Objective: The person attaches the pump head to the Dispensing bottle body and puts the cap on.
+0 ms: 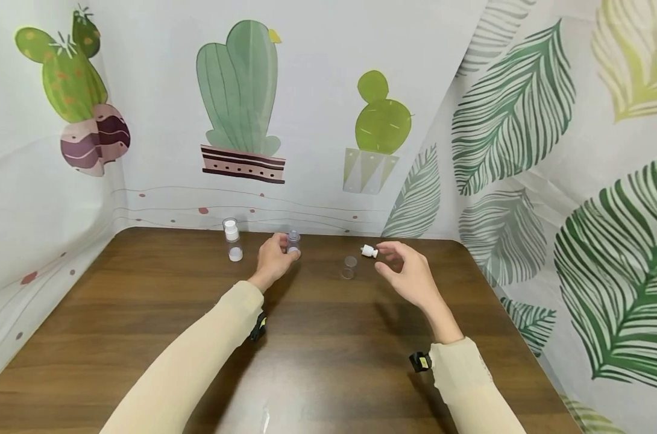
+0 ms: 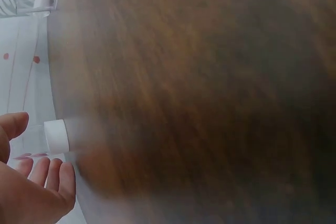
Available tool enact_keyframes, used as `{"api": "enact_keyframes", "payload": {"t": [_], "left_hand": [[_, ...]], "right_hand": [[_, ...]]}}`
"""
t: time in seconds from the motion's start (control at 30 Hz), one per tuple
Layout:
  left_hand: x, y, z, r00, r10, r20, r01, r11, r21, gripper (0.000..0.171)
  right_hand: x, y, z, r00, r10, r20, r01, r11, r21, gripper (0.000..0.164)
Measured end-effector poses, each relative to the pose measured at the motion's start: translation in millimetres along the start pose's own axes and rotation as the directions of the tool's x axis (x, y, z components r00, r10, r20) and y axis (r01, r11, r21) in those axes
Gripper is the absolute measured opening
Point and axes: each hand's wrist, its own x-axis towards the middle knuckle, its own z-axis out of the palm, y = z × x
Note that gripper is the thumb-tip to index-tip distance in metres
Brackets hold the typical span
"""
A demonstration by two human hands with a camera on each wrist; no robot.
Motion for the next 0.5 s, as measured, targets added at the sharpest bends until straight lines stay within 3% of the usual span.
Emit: {"api": "enact_keyframes", "payload": {"t": [0.5], "left_hand": [[2.3,-3.4,1.6,0.999,-0.007,0.039,0.005,0.999,0.047,0.037]], "right_hand": [[0.9,1.8,-0.3,1.0,0.011,0.012,-0.011,1.0,-0.012,0.04]]}}
